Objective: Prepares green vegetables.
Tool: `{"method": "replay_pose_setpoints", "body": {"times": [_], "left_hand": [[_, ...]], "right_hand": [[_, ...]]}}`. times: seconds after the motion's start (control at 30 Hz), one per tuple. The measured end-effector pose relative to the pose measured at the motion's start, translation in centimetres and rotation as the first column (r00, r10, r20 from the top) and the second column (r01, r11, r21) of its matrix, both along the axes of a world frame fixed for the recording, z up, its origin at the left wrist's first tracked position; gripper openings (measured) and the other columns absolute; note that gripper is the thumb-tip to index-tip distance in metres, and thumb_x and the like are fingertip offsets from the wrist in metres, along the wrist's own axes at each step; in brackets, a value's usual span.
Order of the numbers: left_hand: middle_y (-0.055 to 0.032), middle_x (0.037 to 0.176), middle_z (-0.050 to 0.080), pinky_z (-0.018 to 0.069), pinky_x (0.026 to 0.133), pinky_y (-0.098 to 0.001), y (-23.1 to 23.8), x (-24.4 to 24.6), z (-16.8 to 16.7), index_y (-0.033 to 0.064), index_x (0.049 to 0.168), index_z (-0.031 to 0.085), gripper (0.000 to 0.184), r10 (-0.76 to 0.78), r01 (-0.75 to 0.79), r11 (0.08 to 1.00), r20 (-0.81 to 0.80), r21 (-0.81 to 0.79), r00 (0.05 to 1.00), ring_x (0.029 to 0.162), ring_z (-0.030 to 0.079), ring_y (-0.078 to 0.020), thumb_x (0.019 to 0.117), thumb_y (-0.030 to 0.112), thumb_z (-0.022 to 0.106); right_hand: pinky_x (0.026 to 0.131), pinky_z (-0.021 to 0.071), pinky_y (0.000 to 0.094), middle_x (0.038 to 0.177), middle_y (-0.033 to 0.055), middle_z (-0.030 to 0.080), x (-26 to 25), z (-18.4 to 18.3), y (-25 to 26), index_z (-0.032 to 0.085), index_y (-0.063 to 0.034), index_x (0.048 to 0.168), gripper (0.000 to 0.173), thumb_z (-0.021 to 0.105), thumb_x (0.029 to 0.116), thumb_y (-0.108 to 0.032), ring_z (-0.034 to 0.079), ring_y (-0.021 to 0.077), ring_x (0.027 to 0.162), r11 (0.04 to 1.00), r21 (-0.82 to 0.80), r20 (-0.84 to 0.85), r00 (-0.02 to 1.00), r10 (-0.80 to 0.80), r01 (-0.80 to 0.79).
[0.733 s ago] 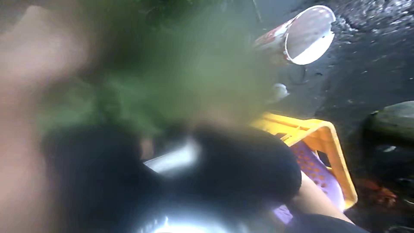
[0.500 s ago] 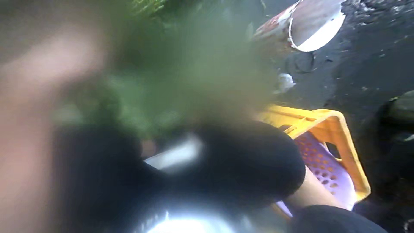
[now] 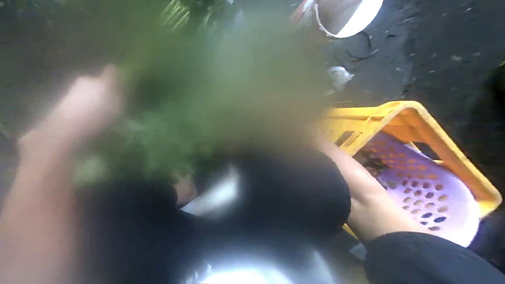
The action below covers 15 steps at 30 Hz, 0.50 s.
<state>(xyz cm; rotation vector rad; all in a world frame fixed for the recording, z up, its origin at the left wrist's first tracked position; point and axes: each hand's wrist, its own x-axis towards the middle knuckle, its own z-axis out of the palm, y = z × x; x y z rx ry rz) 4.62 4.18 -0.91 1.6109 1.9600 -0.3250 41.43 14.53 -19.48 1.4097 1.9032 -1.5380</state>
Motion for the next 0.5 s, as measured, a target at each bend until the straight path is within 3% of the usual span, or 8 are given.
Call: {"method": "replay_pose_setpoints", "body": {"times": [0.1,0.13,0.2,0.27,0.33,0.4,0.5], "left_hand": [[-0.0283,0.106,0.067,0.0492,0.084,-0.0691,-0.4,0.1,-1.0,0.0019,0.131,0.057,0.031,0.018,-0.036,0.995,0.198,0.088,0.980,0.099,0.067,-0.0465,0.1070,0.022,0.055],[-0.0238,0.111,0.069,0.0503,0.091,-0.0654,-0.6,0.2,-2.1,0.0034,0.128,0.062,0.031,0.015,-0.047,0.993,0.283,0.107,0.959,0.104,0.068,-0.0398,0.1042,0.022,0.060],[-0.0170,0.105,0.071,0.0530,0.090,-0.0590,-0.8,0.7,-4.7,0.0043,0.115,0.070,0.023,0.019,-0.068,0.992,0.401,0.110,0.916,0.098,0.069,-0.0306,0.0978,0.019,0.070],[-0.0087,0.094,0.073,0.0562,0.081,-0.0506,-1.1,1.5,-7.3,0.0089,0.107,0.074,0.017,0.074,-0.098,0.995,0.465,0.028,0.882,0.085,0.069,-0.0209,0.0955,0.021,0.073],[-0.0030,0.084,0.073,0.0590,0.065,-0.0397,-1.1,2.2,-9.2,0.0126,0.107,0.075,0.016,0.178,-0.156,0.984,0.524,-0.085,0.833,0.066,0.067,-0.0141,0.0959,0.024,0.073],[-0.0015,0.086,0.075,0.0601,0.061,-0.0342,-0.6,2.7,-10.7,0.0147,0.112,0.076,0.018,0.264,-0.198,0.964,0.597,-0.175,0.757,0.062,0.068,-0.0130,0.0983,0.026,0.071],[-0.0026,0.084,0.074,0.0583,0.061,-0.0353,1.7,2.6,-12.6,0.0140,0.110,0.075,0.024,0.337,-0.275,0.941,0.507,-0.196,0.793,0.061,0.066,-0.0137,0.1002,0.034,0.067]], "right_hand": [[0.078,0.0564,0.0356,0.085,0.0058,0.068,-0.4,-0.2,-0.2,0.070,-0.0014,0.091,0.018,0.069,0.0966,-0.019,0.063,0.0117,0.077,0.988,-0.075,-0.312,0.938,-0.149,0.132],[0.073,0.0535,0.0312,0.081,0.0031,0.066,-0.6,-0.3,-0.2,0.069,-0.0018,0.088,0.016,0.070,0.0953,-0.016,0.060,0.0079,0.072,0.981,-0.112,-0.382,0.904,-0.189,0.158],[0.066,0.0495,0.0266,0.076,-0.0015,0.065,-0.9,-0.1,0.2,0.069,-0.0049,0.085,0.014,0.071,0.0941,-0.016,0.056,0.0032,0.067,0.980,-0.124,-0.439,0.877,-0.194,0.154],[0.065,0.0487,0.0271,0.075,-0.0026,0.064,-1.0,0.1,0.8,0.070,-0.0064,0.085,0.015,0.071,0.0934,-0.018,0.055,0.0031,0.066,0.985,-0.112,-0.442,0.881,-0.168,0.132],[0.062,0.0479,0.0317,0.072,-0.0026,0.063,-1.0,-0.1,1.3,0.070,-0.0090,0.082,0.017,0.072,0.0909,-0.024,0.055,0.0055,0.064,0.992,-0.065,-0.426,0.896,-0.128,0.110],[0.067,0.0491,0.0414,0.074,-0.0003,0.066,-0.5,-0.4,1.4,0.072,-0.0113,0.083,0.019,0.073,0.0908,-0.029,0.059,0.0107,0.068,0.998,0.009,-0.432,0.900,-0.056,0.066],[0.060,0.0504,0.0487,0.075,0.0116,0.069,0.6,1.0,-0.1,0.074,-0.0046,0.084,0.025,0.066,0.0923,-0.027,0.065,0.0207,0.067,0.931,0.363,-0.498,0.852,0.158,0.039]]}}
